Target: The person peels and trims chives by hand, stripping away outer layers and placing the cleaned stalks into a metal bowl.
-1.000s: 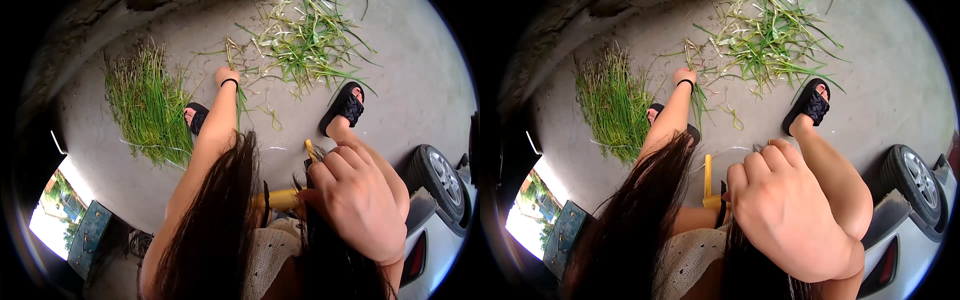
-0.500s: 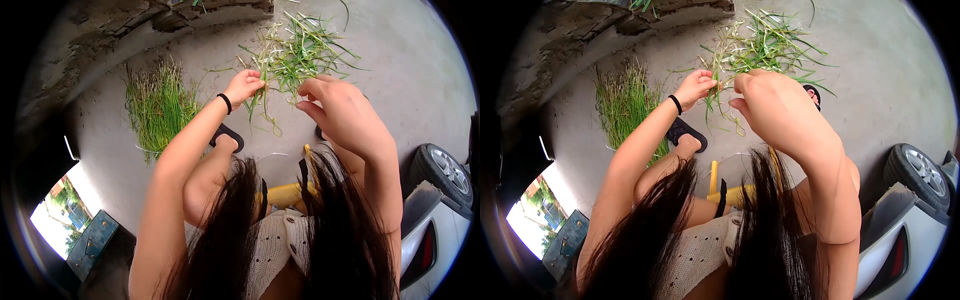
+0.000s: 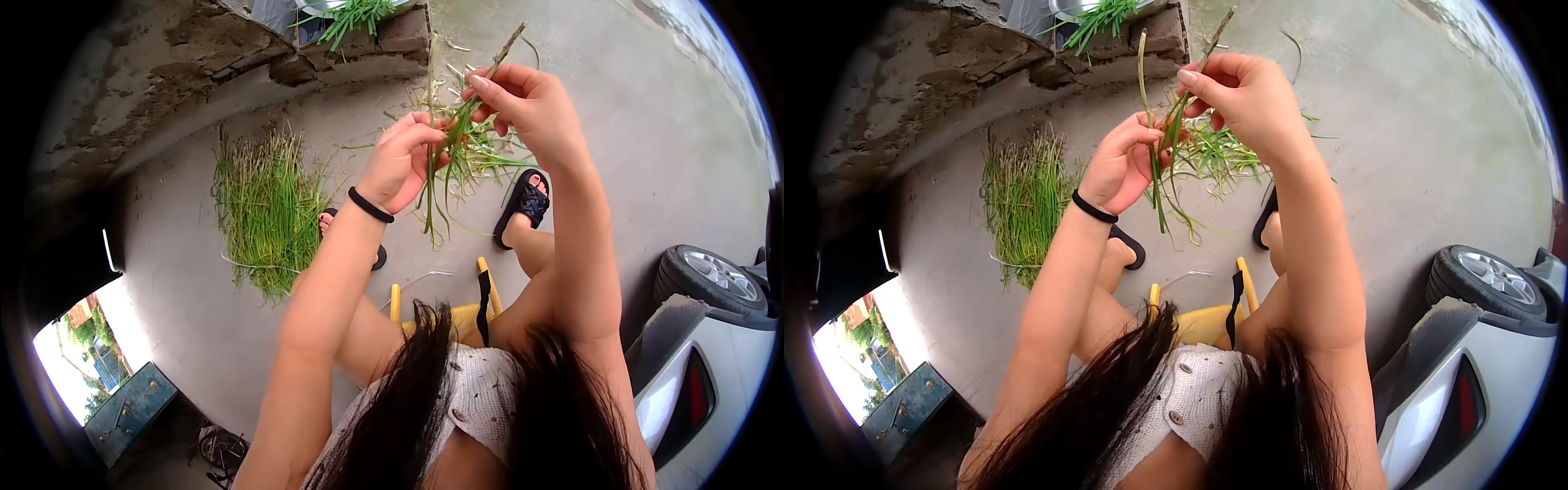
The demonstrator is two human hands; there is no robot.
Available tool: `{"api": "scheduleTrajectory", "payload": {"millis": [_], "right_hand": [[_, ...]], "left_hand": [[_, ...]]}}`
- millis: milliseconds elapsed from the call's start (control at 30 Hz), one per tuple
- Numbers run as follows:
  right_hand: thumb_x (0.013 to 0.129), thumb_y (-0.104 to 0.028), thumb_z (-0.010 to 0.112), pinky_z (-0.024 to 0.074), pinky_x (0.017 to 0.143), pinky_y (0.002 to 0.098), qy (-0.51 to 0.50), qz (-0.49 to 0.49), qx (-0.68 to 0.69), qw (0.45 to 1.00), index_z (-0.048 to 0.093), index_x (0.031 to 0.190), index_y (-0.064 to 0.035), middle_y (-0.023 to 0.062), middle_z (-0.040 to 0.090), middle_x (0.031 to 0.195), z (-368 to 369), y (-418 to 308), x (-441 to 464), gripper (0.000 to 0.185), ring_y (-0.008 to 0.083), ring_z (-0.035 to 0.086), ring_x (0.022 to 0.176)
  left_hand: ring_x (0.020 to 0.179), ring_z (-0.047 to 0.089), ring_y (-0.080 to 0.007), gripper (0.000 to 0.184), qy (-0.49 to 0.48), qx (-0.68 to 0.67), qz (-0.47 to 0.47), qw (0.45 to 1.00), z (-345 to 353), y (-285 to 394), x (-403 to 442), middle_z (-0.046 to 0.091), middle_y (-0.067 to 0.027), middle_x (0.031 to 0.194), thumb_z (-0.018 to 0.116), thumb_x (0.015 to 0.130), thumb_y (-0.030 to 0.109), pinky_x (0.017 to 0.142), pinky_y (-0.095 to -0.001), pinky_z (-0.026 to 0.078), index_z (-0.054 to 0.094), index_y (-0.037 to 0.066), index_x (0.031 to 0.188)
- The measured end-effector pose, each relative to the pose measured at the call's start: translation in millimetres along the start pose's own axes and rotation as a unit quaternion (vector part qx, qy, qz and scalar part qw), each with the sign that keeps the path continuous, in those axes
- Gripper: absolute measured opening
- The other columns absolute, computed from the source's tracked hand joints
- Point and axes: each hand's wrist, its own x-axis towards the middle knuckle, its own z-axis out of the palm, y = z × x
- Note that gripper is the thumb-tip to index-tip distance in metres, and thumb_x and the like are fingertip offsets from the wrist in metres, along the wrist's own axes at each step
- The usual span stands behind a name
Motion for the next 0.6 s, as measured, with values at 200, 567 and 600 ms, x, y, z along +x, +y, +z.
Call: {"api": "scheduleTrajectory", "payload": {"millis": [200, 567, 600], "right_hand": [[0.083, -0.023, 0.065, 0.0369, 0.046, 0.0172, 0.063, -0.011, -0.005, 0.998, 0.063, 0.086, 0.0005, 0.0032, 0.064, 0.073, -5.7, 2.6, 3.6, 0.024, 0.005, 0.053, 0.056], [0.081, -0.026, 0.067, 0.0392, 0.047, 0.0186, 0.028, -0.005, -0.015, 0.999, 0.063, 0.083, -0.0003, 0.0017, 0.06, 0.067, 19.3, 14.2, 4.3, 0.026, 0.0055, 0.054, 0.056], [0.082, -0.025, 0.067, 0.0394, 0.047, 0.0188, 0.032, -0.01, 0.009, 0.999, 0.063, 0.084, -0.0001, 0.0019, 0.06, 0.067, 18.2, 13.7, 3.6, 0.026, 0.0056, 0.054, 0.057]], "left_hand": [[0.07, 0.049, -0.0093, 0.024, 0.056, 0.038, 0.042, 0.997, -15.1, 10.4, 6.8, 0.05, 0.0002, 0.071, 0.054, 0.089, 0.029, 0.062, -0.0235, 0.038, 0.054, 0.006, 0.094], [0.076, 0.052, -0.0043, 0.027, -0.034, 0.182, 0.063, 0.981, 18.4, -23.1, -14.1, 0.061, 0.002, 0.092, 0.054, 0.09, 0.034, 0.061, -0.0191, 0.036, 0.056, 0.01, 0.101], [0.075, 0.051, -0.0043, 0.027, -0.033, 0.193, 0.068, 0.978, 15.4, -20.0, -14.0, 0.061, 0.002, 0.091, 0.054, 0.09, 0.034, 0.061, -0.0191, 0.036, 0.057, 0.009, 0.099]]}}
